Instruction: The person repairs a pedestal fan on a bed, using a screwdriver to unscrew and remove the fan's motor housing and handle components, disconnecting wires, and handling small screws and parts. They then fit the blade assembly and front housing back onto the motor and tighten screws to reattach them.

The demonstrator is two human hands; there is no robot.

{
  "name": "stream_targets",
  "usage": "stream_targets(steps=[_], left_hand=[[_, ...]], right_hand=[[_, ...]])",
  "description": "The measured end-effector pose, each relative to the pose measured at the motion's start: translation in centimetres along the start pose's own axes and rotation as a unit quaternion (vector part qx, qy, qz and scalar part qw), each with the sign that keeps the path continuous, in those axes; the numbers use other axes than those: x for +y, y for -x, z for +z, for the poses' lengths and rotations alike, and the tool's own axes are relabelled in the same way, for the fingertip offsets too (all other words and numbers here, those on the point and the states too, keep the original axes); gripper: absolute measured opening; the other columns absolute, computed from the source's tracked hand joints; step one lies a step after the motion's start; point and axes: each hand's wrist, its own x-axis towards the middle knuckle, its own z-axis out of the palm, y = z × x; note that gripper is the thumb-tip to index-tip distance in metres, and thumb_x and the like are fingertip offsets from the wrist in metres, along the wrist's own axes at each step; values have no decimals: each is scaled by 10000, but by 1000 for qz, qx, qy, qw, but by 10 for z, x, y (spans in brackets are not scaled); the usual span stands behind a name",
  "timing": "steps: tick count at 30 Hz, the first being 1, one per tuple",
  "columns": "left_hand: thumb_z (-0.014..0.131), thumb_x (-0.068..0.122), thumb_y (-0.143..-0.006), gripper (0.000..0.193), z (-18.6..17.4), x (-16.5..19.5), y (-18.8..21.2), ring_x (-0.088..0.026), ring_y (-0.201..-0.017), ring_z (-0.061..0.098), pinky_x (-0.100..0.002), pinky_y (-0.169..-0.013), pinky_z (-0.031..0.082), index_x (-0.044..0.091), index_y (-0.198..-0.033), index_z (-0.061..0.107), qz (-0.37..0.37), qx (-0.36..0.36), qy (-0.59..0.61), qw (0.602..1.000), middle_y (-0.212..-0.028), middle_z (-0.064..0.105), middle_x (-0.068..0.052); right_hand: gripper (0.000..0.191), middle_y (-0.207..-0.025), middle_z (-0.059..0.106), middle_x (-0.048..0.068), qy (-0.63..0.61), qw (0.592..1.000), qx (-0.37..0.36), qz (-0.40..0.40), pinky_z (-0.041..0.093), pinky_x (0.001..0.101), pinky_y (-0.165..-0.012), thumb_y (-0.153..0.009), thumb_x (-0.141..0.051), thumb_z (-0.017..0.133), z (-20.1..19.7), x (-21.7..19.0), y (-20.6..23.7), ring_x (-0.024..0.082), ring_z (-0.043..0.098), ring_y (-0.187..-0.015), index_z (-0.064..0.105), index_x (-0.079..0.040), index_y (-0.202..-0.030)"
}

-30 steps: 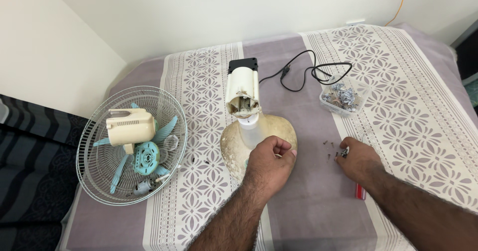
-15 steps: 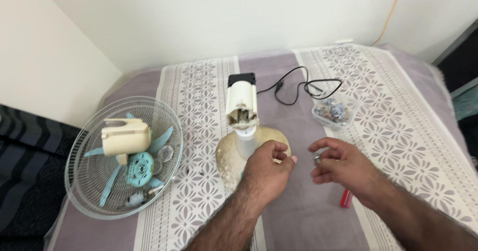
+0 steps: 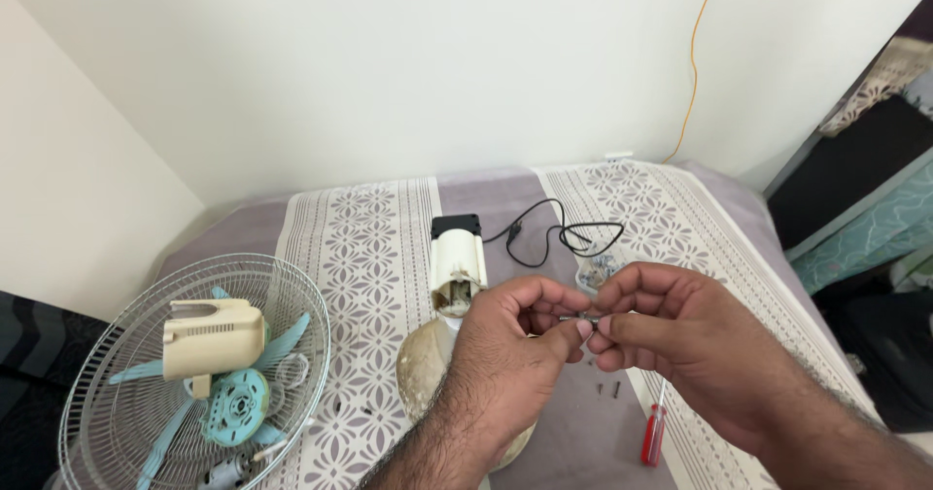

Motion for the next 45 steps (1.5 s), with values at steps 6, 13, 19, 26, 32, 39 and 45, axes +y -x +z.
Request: stream_targets(steps=[6, 13, 19, 26, 32, 39, 45], left_hand=[[654, -31, -899, 109, -5, 26, 4, -63, -700, 659, -225, -683, 591, 13, -978, 716, 37, 20, -4, 999, -760, 670, -3], [629, -35, -911, 124, -19, 42, 12, -79, -727, 685, -237, -697, 606, 3, -1017, 682, 36, 53, -8, 998, -829, 683, -38], [628, -14, -920, 137, -33, 46, 11, -86, -752, 703, -235, -721, 608, -3, -1042, 689, 26, 95, 11, 995, -846, 700, -49], [627, -11, -919, 143, -44, 45, 11, -93, -755, 712, -234, -712, 607, 1, -1045, 694, 31, 111, 22, 993, -846, 715, -49], [626, -13, -916, 149, -47, 46, 9, -89, -740, 703, -235, -706, 610, 6, -1045, 698, 25, 114, 30, 993, -835, 708, -39], [627, 1, -935, 130, -44, 45, 11, -81, -733, 690, -238, -709, 605, -6, -1032, 712, 19, 95, 26, 995, -821, 713, -55], [634, -6, -919, 123, -45, 43, 14, -78, -731, 700, -231, -705, 611, 0, -1026, 695, 9, 102, 23, 994, -821, 704, -42]], right_hand=[[302, -861, 741, 158, 61, 997, 40, 35, 591, 377, -704, -1036, -240, 647, 1, -9, -4, 220, 674, -719, 691, 50, -1107], [167, -806, 713, 88, 118, 993, 15, -11, 514, 330, -633, -960, -131, 684, 32, -30, -3, 154, 607, -681, 698, -17, -1081], [355, -825, 704, 137, 162, 987, 1, 7, 522, 374, -631, -1073, -299, 586, 54, -41, -13, 205, 615, -711, 662, 47, -1092], [226, -829, 687, 98, 151, 988, 28, 33, 527, 354, -676, -962, -157, 637, 58, -36, -23, 158, 622, -748, 690, -17, -1131], [269, -811, 660, 111, 172, 983, -60, -37, 543, 369, -655, -1014, -209, 674, 57, -33, -29, 186, 602, -718, 637, 4, -1173], [313, -859, 737, 133, 140, 990, -18, -17, 519, 376, -623, -1079, -290, 605, 56, -31, -26, 194, 583, -685, 641, 15, -1139], [265, -890, 720, 97, 146, 989, 6, -23, 571, 340, -724, -892, -65, 676, 66, -35, -13, 144, 663, -782, 661, -25, -1154]])
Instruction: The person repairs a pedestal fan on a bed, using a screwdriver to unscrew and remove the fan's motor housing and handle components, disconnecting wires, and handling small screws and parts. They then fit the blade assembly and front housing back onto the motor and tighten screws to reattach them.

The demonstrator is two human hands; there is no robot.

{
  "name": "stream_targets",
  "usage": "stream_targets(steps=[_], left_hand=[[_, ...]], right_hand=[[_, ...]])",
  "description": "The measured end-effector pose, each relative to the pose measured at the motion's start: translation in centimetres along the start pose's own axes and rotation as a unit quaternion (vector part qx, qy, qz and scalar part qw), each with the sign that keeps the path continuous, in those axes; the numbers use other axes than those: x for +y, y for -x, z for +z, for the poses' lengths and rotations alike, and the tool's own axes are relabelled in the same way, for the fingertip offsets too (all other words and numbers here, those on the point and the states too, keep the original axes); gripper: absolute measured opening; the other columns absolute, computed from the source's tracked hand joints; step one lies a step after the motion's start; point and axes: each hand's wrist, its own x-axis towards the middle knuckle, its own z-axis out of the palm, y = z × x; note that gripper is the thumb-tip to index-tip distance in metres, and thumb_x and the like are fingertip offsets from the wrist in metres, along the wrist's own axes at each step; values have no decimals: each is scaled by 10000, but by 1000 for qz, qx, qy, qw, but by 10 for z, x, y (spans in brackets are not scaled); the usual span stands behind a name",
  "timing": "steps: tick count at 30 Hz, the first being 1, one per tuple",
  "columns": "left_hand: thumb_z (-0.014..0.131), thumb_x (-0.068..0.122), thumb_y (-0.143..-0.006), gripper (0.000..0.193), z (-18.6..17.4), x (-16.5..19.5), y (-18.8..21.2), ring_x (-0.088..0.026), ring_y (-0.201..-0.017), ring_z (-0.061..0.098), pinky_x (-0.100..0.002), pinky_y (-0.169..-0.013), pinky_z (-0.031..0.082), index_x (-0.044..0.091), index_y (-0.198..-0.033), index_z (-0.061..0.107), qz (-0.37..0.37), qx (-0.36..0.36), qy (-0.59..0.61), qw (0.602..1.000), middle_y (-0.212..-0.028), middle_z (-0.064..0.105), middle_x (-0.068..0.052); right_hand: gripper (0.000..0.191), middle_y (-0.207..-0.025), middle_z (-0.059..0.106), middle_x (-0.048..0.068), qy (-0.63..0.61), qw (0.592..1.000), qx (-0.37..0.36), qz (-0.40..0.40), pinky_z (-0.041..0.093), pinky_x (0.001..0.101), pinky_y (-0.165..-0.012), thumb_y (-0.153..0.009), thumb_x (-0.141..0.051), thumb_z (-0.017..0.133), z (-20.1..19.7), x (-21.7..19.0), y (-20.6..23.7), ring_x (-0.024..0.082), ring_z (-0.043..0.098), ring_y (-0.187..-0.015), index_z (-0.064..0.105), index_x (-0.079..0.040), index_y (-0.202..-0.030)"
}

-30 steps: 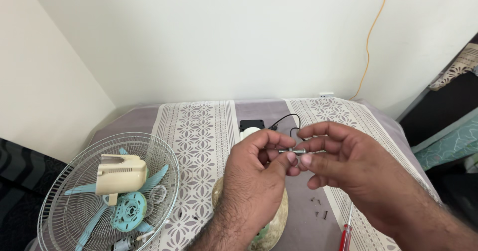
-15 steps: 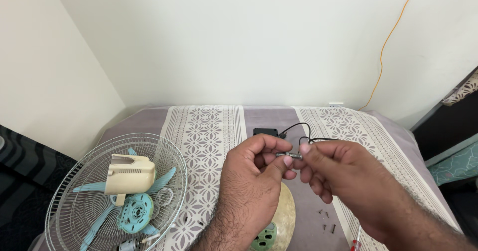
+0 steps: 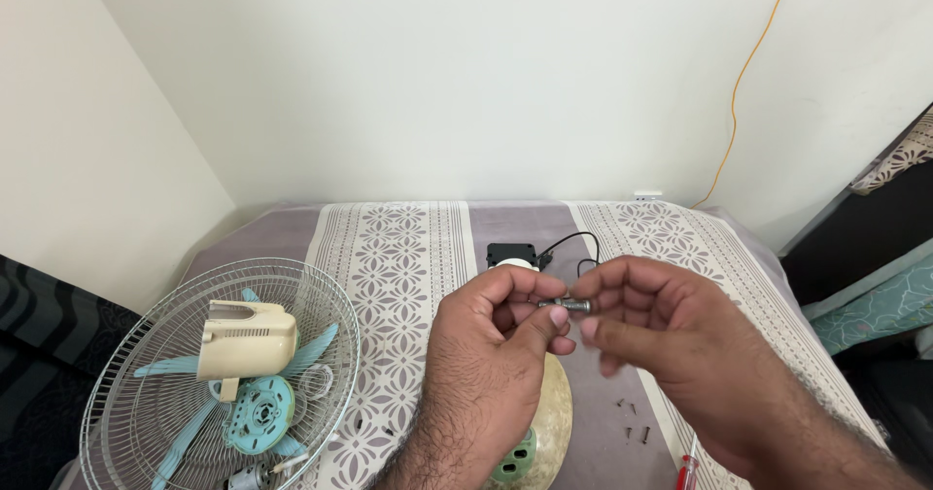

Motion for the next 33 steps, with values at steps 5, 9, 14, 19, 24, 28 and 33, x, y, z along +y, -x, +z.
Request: stream_targets(steps=[5, 9, 14, 19, 24, 28, 33], left_hand=[[639, -22, -918, 131, 2, -3, 2, -83, -723, 695, -233, -697, 610, -7, -1033, 701, 19, 0, 9, 1000, -830, 713, -52], [647, -16, -915, 106, 4, -5, 4, -83, -714, 698, -233, -686, 601, -9, -1005, 703, 6, 3, 12, 1000, -831, 721, -57], [644, -17, -906, 116, 4, -6, 6, -80, -711, 701, -232, -676, 599, 8, -1008, 694, 4, 13, 8, 1000, -821, 716, -50], [637, -26, -907, 132, 4, -10, 8, -77, -701, 692, -229, -667, 592, 4, -1015, 707, 17, 8, 15, 1000, -822, 713, -45], [667, 11, -906, 108, 4, -12, 10, -68, -624, 628, -232, -606, 580, 22, -999, 721, 15, 15, -4, 1000, -777, 697, -26], [690, 47, -901, 73, 5, -11, 12, -44, -619, 609, -230, -572, 553, 31, -967, 717, 15, 28, -11, 999, -745, 674, -10], [690, 115, -919, 77, 3, -7, 16, -58, -570, 584, -237, -527, 515, 40, -919, 705, 10, 34, -26, 999, -691, 657, -9]], right_hand=[[282, -952, 727, 99, -13, 999, 18, 35, 567, 332, -742, -952, -56, 659, 6, -7, 6, 146, 671, -805, 696, -54, -1232], [288, -903, 720, 113, -17, 997, -51, -56, 555, 338, -697, -958, -57, 692, 5, 1, 7, 158, 620, -761, 682, 2, -1240], [232, -818, 689, 63, -12, 1000, 13, 8, 497, 335, -608, -988, -195, 605, -2, 14, 3, 149, 555, -660, 645, -13, -1126], [207, -781, 662, 92, -1, 1000, 10, 6, 488, 332, -604, -1004, -155, 642, -3, 28, 3, 155, 542, -651, 676, 20, -1108], [353, -793, 657, 103, -52, 999, -15, 1, 511, 364, -601, -1082, -299, 563, 0, 24, 5, 171, 568, -658, 612, 48, -1121], [197, -754, 636, 81, -11, 999, 28, 31, 502, 331, -619, -984, -153, 633, 9, 14, 14, 139, 574, -659, 641, 8, -1096], [344, -799, 661, 157, -79, 995, 20, 54, 506, 387, -577, -1109, -330, 533, 15, 4, 18, 216, 575, -651, 624, -6, -1183]])
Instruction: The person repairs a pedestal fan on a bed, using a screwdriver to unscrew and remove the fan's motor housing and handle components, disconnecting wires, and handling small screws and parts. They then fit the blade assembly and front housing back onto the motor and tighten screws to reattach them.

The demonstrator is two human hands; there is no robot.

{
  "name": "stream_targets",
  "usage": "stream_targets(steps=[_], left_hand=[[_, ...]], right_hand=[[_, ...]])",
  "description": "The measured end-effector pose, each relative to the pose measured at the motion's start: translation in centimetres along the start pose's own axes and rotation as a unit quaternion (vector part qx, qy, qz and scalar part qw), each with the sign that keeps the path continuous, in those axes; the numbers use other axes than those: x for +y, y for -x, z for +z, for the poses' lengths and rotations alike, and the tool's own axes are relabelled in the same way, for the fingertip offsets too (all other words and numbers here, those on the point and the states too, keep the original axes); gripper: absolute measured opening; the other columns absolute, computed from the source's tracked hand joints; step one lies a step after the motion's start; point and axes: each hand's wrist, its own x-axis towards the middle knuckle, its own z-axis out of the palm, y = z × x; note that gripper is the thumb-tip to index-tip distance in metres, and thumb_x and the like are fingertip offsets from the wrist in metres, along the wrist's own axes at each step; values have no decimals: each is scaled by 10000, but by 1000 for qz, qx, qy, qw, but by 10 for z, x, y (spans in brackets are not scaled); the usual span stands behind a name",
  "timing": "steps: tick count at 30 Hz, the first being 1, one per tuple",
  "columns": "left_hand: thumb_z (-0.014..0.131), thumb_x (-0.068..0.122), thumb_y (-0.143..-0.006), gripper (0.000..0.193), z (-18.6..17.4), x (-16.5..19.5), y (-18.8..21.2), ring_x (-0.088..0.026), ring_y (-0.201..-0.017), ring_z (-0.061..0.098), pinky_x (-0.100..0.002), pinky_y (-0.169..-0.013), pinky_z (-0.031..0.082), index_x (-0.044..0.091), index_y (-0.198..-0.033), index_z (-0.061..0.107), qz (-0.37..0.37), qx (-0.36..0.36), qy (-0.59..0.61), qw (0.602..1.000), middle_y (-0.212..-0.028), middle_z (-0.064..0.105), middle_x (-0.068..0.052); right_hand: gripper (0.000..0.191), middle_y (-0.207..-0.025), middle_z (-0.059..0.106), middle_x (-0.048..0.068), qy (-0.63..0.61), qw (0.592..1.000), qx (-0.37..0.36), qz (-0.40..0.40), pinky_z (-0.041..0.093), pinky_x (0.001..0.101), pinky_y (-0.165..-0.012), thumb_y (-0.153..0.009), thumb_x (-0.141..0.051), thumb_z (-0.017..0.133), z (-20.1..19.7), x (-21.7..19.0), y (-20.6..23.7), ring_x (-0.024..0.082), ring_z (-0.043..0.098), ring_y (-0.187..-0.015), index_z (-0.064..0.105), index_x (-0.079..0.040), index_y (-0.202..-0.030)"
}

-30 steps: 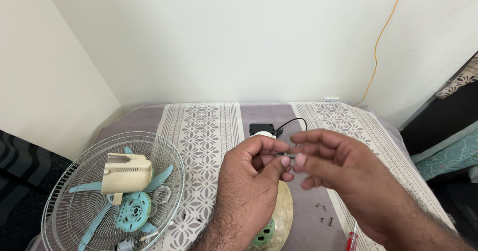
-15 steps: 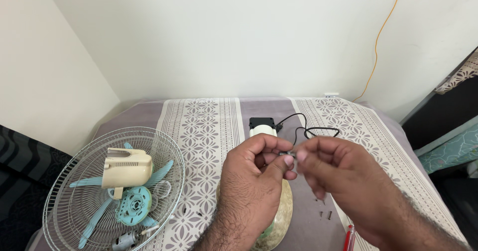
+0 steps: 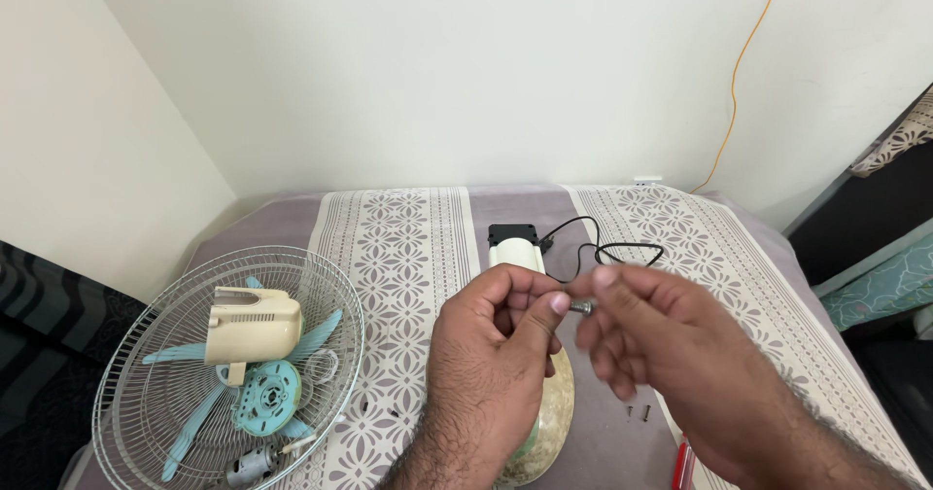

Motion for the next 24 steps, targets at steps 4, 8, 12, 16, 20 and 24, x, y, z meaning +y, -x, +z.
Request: stream_targets(steps=[4, 8, 12, 16, 20, 24], left_hand=[[688, 183, -924, 126, 0, 0, 2, -47, -593, 573, -234, -558, 506, 62, -890, 699, -27, 17, -47, 998, -686, 634, 1], [690, 232, -931, 172, 0, -1, 3, -54, -602, 539, -247, -573, 490, 70, -875, 673, -25, 55, -81, 995, -686, 612, 11], [674, 220, -926, 120, 1, -2, 6, -44, -613, 565, -239, -603, 508, 100, -933, 670, -20, 51, -104, 993, -685, 633, 27], [659, 209, -947, 108, 1, -1, 7, -42, -637, 585, -241, -631, 531, 102, -951, 673, -34, 35, -98, 994, -707, 628, 15], [660, 188, -951, 112, 5, -2, 8, -37, -647, 598, -233, -631, 535, 80, -921, 673, -8, 13, -78, 997, -719, 651, 21], [653, 149, -932, 66, 6, -4, 9, -40, -625, 583, -235, -600, 519, 94, -957, 677, -21, 21, -60, 998, -704, 646, 22]], right_hand=[[305, -799, 633, 123, 84, 996, -6, -3, 505, 347, -607, -1003, -251, 602, -1, 5, 2, 168, 561, -667, 621, 39, -1096], [217, -848, 700, 60, 18, 999, 24, 22, 484, 330, -623, -998, -201, 596, -4, 14, 1, 143, 571, -690, 674, -56, -1140], [508, -724, 595, 104, -1, 997, -82, -14, 512, 371, -578, -1120, -433, 513, -9, 23, -3, 209, 573, -639, 651, 54, -1090], [209, -724, 613, 71, 61, 998, -30, 12, 478, 315, -586, -1033, -242, 599, -12, 24, -2, 145, 533, -623, 640, -38, -1030], [276, -727, 618, 78, 21, 999, -32, 4, 454, 330, -565, -1032, -283, 561, -7, 17, 3, 158, 525, -613, 663, -27, -1028], [309, -720, 606, 69, 73, 997, -26, -16, 443, 324, -558, -1039, -260, 610, 2, 9, 9, 157, 504, -605, 667, 44, -1017]])
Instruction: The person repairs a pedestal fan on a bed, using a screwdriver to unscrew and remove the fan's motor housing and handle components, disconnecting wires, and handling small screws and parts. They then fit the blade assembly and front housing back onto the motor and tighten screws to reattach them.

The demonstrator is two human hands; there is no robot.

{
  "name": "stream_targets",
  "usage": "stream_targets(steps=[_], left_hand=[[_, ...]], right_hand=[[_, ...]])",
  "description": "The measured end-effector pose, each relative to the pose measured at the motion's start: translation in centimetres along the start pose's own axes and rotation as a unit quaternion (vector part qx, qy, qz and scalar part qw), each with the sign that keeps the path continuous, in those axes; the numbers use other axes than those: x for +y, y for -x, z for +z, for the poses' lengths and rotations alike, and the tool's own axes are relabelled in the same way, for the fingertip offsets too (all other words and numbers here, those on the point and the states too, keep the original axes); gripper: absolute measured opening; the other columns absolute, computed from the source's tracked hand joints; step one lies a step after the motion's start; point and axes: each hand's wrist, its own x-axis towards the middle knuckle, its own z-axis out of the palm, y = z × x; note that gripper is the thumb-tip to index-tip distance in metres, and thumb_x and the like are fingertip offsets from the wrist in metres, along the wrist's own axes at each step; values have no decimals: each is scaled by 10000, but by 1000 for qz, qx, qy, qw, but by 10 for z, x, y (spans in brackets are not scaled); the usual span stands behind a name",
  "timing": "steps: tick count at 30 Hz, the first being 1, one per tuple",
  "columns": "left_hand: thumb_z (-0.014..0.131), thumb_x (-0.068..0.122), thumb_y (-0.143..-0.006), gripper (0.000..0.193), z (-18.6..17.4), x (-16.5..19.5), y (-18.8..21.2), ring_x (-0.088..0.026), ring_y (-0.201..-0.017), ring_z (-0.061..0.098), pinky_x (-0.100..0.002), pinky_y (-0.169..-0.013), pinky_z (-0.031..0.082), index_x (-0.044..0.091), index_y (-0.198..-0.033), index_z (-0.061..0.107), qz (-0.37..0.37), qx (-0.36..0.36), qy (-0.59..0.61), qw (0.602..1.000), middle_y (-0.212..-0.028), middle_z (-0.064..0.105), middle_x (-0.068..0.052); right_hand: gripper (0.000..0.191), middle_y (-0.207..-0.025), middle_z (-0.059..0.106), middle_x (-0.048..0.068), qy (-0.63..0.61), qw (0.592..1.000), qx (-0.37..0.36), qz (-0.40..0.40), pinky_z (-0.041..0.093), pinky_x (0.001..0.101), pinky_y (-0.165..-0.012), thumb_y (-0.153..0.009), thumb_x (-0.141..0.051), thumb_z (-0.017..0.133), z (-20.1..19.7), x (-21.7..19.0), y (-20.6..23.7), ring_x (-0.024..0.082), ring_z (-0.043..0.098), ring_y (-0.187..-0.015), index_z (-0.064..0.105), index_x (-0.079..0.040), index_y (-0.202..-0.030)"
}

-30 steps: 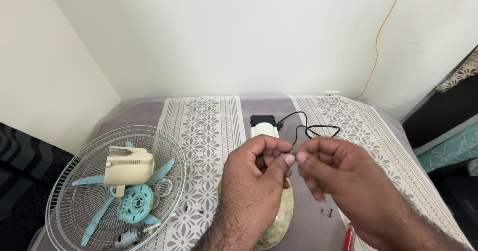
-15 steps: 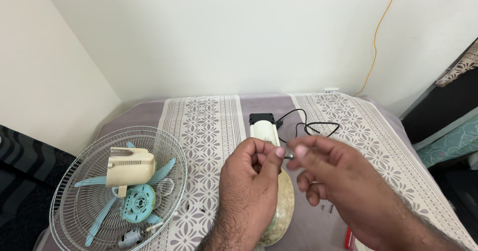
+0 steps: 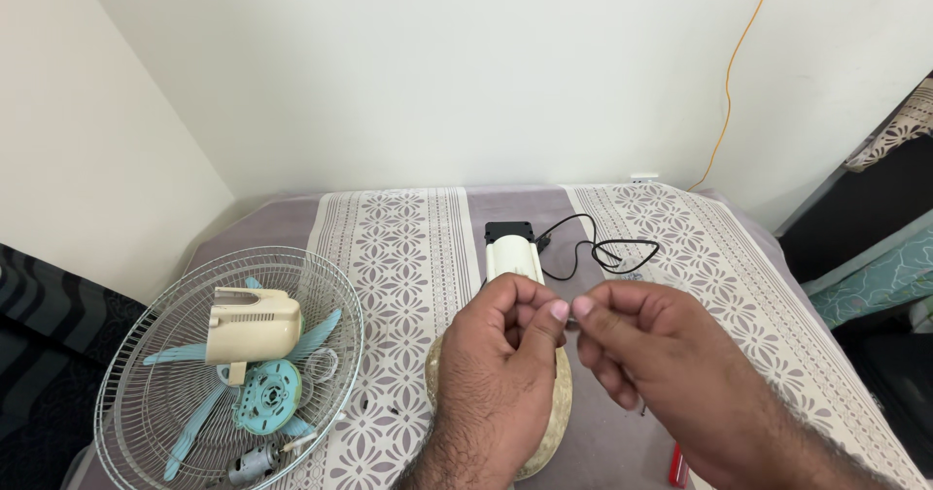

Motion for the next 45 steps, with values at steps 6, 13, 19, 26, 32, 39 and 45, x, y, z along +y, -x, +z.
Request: stream_targets(steps=[6, 13, 19, 26, 32, 39, 45], left_hand=[[671, 176, -943, 128, -1, -2, -2, -34, -608, 564, -233, -579, 513, 60, -888, 673, -4, 2, 12, 1000, -691, 626, 14], [670, 159, -939, 89, 2, -10, -3, -29, -611, 562, -223, -575, 503, 71, -929, 678, 13, 0, 25, 1000, -696, 638, 27], [661, 145, -944, 99, 3, -16, -3, -33, -608, 568, -222, -567, 501, 57, -898, 669, 24, -11, 42, 999, -710, 661, 16], [667, 132, -938, 88, 0, -16, -3, -33, -612, 584, -224, -565, 510, 56, -894, 665, 35, 1, 44, 998, -701, 656, 11], [664, 133, -950, 97, -2, -13, -1, -49, -605, 574, -236, -563, 510, 51, -899, 661, 20, -7, 36, 999, -700, 642, -1], [633, 106, -952, 63, -3, -11, 0, -42, -605, 602, -232, -562, 536, 62, -910, 649, 8, -30, 40, 999, -699, 628, 16], [614, 92, -961, 56, -3, -14, -3, -65, -566, 559, -262, -518, 491, 54, -927, 638, -8, -40, 75, 996, -685, 611, -9]], right_hand=[[191, -886, 713, 83, -21, 995, 63, 68, 584, 330, -754, -1034, -282, 601, -3, 0, -4, 143, 681, -814, 660, -163, -1171], [207, -863, 672, 61, -32, 998, -4, -47, 530, 326, -692, -939, -137, 672, -8, 16, -4, 147, 620, -763, 637, -35, -1116], [465, -733, 599, 94, -5, 999, -24, 24, 497, 363, -580, -1077, -397, 545, -16, 25, -13, 194, 561, -638, 649, 48, -990], [422, -726, 599, 127, -42, 998, -45, 6, 530, 389, -586, -1116, -368, 517, -21, 36, -18, 219, 596, -640, 624, 34, -1047], [190, -853, 666, 77, 1, 1000, 16, 27, 516, 323, -675, -962, -137, 587, -3, 13, -3, 149, 592, -729, 655, -3, -1078], [289, -855, 638, 141, -38, 999, -23, -7, 515, 385, -648, -1071, -246, 577, 2, 10, -2, 228, 587, -738, 616, 19, -1181], [139, -878, 689, 75, -68, 996, 54, 35, 537, 318, -698, -993, -76, 595, -7, 21, -9, 139, 648, -777, 635, -19, -1112]])
